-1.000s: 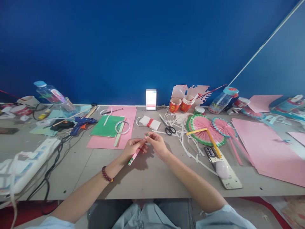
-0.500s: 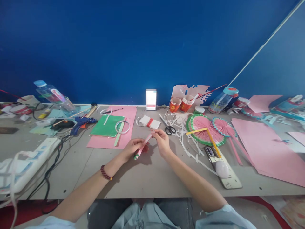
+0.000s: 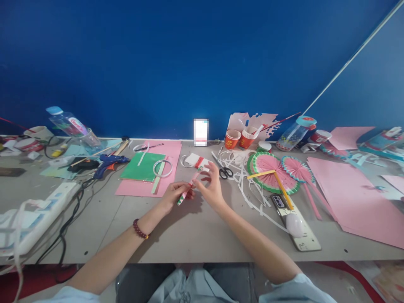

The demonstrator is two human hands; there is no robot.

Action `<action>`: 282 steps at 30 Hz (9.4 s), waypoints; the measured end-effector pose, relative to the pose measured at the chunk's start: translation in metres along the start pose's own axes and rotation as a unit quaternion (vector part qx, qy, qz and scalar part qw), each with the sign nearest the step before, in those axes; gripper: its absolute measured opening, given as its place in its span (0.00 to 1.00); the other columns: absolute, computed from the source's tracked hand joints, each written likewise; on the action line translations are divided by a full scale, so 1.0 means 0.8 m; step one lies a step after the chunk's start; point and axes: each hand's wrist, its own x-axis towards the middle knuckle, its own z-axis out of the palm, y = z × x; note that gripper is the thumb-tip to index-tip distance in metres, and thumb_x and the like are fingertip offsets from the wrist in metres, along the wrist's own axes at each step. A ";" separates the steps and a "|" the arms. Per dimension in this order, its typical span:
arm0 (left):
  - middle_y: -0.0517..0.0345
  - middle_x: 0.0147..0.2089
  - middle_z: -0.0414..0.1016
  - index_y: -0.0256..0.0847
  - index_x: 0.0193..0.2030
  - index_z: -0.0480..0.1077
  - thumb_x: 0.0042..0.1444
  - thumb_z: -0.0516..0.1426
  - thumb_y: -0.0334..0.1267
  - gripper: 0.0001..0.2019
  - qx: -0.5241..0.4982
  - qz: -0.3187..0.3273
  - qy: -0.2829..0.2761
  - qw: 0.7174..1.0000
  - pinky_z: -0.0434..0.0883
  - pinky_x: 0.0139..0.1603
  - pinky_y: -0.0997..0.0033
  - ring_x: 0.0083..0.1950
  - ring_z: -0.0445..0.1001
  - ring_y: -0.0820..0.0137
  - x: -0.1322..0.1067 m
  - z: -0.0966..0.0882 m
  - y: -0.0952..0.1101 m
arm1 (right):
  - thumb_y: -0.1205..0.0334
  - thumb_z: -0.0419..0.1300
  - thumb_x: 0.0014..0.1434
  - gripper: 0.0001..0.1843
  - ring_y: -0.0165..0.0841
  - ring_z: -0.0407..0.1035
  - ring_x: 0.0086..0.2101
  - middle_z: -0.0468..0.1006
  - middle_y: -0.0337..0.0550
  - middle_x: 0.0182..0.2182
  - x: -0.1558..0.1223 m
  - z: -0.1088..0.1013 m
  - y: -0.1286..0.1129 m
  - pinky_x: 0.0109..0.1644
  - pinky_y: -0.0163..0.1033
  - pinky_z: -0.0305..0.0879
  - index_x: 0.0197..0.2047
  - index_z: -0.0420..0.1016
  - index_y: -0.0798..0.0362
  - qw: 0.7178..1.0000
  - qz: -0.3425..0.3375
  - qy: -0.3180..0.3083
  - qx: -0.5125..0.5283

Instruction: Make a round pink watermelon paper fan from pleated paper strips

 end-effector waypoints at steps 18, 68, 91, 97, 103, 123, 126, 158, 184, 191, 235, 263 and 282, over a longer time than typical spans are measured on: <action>0.61 0.16 0.66 0.32 0.29 0.75 0.51 0.57 0.46 0.16 0.135 0.109 -0.013 0.985 0.61 0.21 0.77 0.17 0.61 0.79 -0.009 -0.003 -0.005 | 0.59 0.67 0.45 0.36 0.31 0.67 0.38 0.63 0.41 0.46 -0.005 0.008 0.006 0.34 0.37 0.70 0.55 0.55 0.41 0.991 0.095 -0.032 0.090; 0.57 0.24 0.72 0.39 0.34 0.72 0.60 0.48 0.43 0.15 0.323 0.225 0.036 0.919 0.63 0.26 0.76 0.24 0.68 0.73 -0.024 0.005 -0.005 | 0.67 0.55 0.59 0.08 0.33 0.73 0.36 0.79 0.43 0.33 -0.011 0.001 -0.012 0.42 0.41 0.71 0.36 0.75 0.49 0.940 -0.242 -0.052 -0.234; 0.59 0.22 0.71 0.40 0.32 0.72 0.59 0.49 0.45 0.15 0.304 0.213 0.012 0.928 0.63 0.25 0.76 0.22 0.68 0.74 -0.026 0.008 -0.002 | 0.70 0.53 0.57 0.08 0.34 0.69 0.35 0.76 0.42 0.31 -0.013 -0.001 -0.017 0.42 0.42 0.67 0.34 0.71 0.49 0.923 -0.261 -0.039 -0.278; 0.52 0.31 0.76 0.36 0.37 0.74 0.55 0.54 0.49 0.17 0.161 0.143 0.019 0.976 0.67 0.24 0.75 0.28 0.73 0.70 -0.013 0.006 -0.012 | 0.69 0.53 0.55 0.07 0.32 0.68 0.32 0.75 0.40 0.30 -0.006 -0.004 -0.017 0.38 0.38 0.66 0.32 0.71 0.50 0.940 -0.216 0.006 -0.263; 0.49 0.31 0.78 0.34 0.36 0.73 0.45 0.61 0.50 0.19 0.021 0.044 0.021 0.999 0.71 0.30 0.71 0.30 0.77 0.67 0.000 0.000 -0.012 | 0.65 0.54 0.55 0.05 0.32 0.66 0.29 0.73 0.39 0.27 0.009 -0.016 -0.017 0.36 0.38 0.64 0.31 0.70 0.51 0.950 -0.169 0.082 -0.251; 0.43 0.33 0.79 0.29 0.39 0.74 0.46 0.61 0.45 0.19 -0.035 -0.005 0.005 0.999 0.72 0.35 0.67 0.31 0.78 0.64 0.000 -0.005 -0.005 | 0.52 0.62 0.48 0.14 0.28 0.62 0.21 0.72 0.38 0.20 0.035 -0.037 0.011 0.26 0.34 0.59 0.25 0.71 0.55 0.971 0.067 0.126 -0.194; 0.45 0.32 0.79 0.30 0.39 0.74 0.47 0.61 0.45 0.19 -0.034 -0.007 0.008 0.999 0.72 0.35 0.67 0.30 0.78 0.65 -0.001 -0.002 -0.003 | 0.54 0.55 0.55 0.13 0.32 0.66 0.26 0.76 0.44 0.27 0.032 -0.034 0.011 0.31 0.36 0.63 0.30 0.74 0.55 0.969 -0.016 0.078 -0.233; 0.61 0.19 0.68 0.33 0.33 0.74 0.49 0.59 0.50 0.18 0.063 0.101 0.020 0.993 0.58 0.19 0.79 0.17 0.61 0.80 -0.007 0.008 -0.006 | 0.69 0.54 0.57 0.09 0.35 0.70 0.38 0.77 0.43 0.34 -0.007 -0.003 -0.006 0.44 0.43 0.68 0.39 0.72 0.49 0.907 -0.296 -0.057 -0.294; 0.63 0.21 0.63 0.37 0.37 0.74 0.57 0.51 0.46 0.16 0.222 0.176 0.028 0.959 0.59 0.25 0.77 0.23 0.61 0.75 -0.008 0.006 -0.023 | 0.70 0.52 0.57 0.08 0.35 0.70 0.35 0.76 0.43 0.31 -0.004 -0.001 -0.009 0.43 0.41 0.66 0.33 0.69 0.50 0.898 -0.260 -0.064 -0.349; 0.61 0.23 0.69 0.36 0.35 0.75 0.56 0.52 0.45 0.16 0.212 0.171 0.030 0.962 0.60 0.26 0.77 0.24 0.63 0.74 -0.004 0.002 -0.020 | 0.70 0.53 0.55 0.07 0.34 0.69 0.33 0.76 0.42 0.30 -0.004 -0.001 -0.009 0.40 0.38 0.65 0.33 0.70 0.51 0.926 -0.199 -0.070 -0.314; 0.58 0.24 0.72 0.37 0.44 0.75 0.57 0.51 0.46 0.18 0.294 0.201 0.039 0.933 0.61 0.27 0.75 0.24 0.65 0.71 -0.012 0.005 -0.024 | 0.69 0.56 0.46 0.05 0.31 0.66 0.25 0.72 0.38 0.21 -0.005 0.003 -0.008 0.31 0.36 0.64 0.23 0.71 0.52 0.956 -0.112 -0.009 -0.272; 0.59 0.24 0.70 0.33 0.45 0.74 0.57 0.52 0.49 0.21 0.217 0.164 0.047 0.961 0.61 0.26 0.76 0.25 0.63 0.74 -0.003 0.004 -0.026 | 0.60 0.58 0.51 0.08 0.31 0.68 0.26 0.78 0.41 0.27 -0.003 0.000 -0.002 0.32 0.34 0.66 0.29 0.76 0.54 0.985 0.020 -0.044 -0.167; 0.62 0.19 0.63 0.32 0.40 0.75 0.54 0.53 0.51 0.22 0.134 0.116 0.022 0.984 0.55 0.21 0.78 0.21 0.56 0.77 0.004 0.003 -0.027 | 0.56 0.60 0.51 0.11 0.33 0.71 0.24 0.77 0.43 0.26 -0.002 0.000 0.002 0.29 0.36 0.70 0.31 0.75 0.55 0.991 0.104 -0.056 -0.056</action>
